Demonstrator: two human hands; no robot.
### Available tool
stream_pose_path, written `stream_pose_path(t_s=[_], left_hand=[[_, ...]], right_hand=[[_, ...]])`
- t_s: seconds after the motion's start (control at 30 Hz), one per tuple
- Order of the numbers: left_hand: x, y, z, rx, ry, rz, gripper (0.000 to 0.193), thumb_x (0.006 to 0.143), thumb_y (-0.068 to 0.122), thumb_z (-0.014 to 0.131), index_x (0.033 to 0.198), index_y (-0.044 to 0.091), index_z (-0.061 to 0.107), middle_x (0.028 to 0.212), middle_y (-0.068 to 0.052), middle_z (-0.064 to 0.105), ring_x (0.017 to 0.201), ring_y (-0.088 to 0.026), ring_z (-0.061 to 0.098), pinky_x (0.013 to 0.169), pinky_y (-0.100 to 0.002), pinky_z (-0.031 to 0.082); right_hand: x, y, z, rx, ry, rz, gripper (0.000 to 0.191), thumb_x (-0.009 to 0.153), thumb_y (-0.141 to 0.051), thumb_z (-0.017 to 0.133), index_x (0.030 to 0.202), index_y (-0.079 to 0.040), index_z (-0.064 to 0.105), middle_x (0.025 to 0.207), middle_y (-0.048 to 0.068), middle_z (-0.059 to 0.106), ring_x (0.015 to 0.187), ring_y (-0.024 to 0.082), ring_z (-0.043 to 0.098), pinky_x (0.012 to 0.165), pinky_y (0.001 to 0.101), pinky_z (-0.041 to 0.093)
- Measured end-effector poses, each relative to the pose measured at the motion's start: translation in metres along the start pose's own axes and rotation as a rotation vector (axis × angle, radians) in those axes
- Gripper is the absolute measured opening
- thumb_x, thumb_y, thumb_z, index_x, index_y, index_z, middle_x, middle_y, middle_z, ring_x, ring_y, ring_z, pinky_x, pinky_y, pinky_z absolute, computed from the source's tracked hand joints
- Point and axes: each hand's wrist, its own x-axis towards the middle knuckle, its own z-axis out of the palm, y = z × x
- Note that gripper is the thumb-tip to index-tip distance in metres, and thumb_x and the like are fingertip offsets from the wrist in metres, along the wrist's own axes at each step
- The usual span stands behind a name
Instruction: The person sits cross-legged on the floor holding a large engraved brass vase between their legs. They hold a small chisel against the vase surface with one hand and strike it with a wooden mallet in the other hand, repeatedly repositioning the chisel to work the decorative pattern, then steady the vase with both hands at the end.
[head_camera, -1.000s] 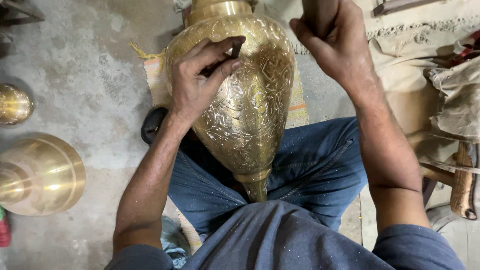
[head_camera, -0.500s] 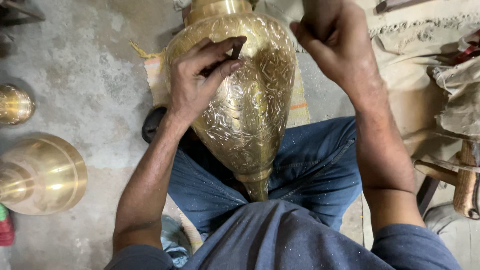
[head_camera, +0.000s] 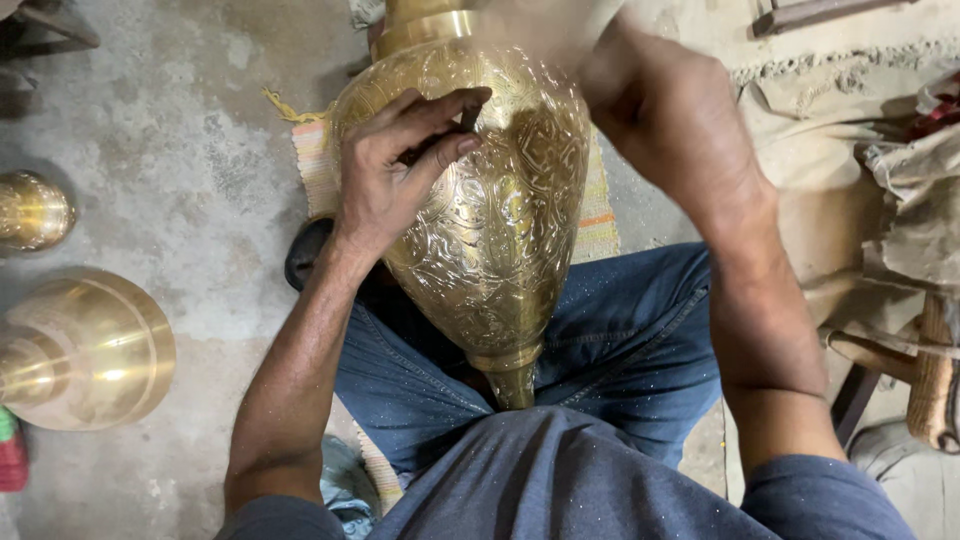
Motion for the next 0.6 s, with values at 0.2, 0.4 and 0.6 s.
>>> stream_pose_path(t_s=[0.2,0.4,0.6], left_hand=[[-0.004,-0.001,0.001,0.081,0.018,-0.008,0.027,0.101,0.017,0.075,0.125,0.006,0.074,0.110,-0.010,0.077,0.091,-0.016,0.074,0.070,-0.028,0.064],[-0.011,0.006,0.005,0.002,0.196,-0.060,0.024,0.104,0.018,0.078,0.126,0.009,0.073,0.115,-0.010,0.077,0.100,-0.017,0.078,0.083,-0.030,0.069],[-0.016,0.015,0.016,0.013,0.282,-0.156,0.036,0.098,0.017,0.082,0.130,0.006,0.069,0.109,-0.010,0.078,0.094,-0.016,0.079,0.079,-0.029,0.070]], right_hand=[[-0.002,0.006,0.002,0.153,0.057,0.036,0.030,0.099,-0.006,0.079,0.111,0.001,0.053,0.095,0.016,0.067,0.088,0.026,0.070,0.070,0.0435,0.054],[-0.003,0.052,0.034,-0.325,0.098,-0.150,0.028,0.099,-0.008,0.081,0.110,-0.001,0.056,0.101,0.014,0.069,0.090,0.026,0.067,0.079,0.0417,0.056],[-0.001,0.078,0.055,-0.332,-0.107,-0.091,0.023,0.101,-0.013,0.080,0.113,-0.006,0.062,0.100,0.012,0.071,0.087,0.025,0.069,0.080,0.0447,0.057]])
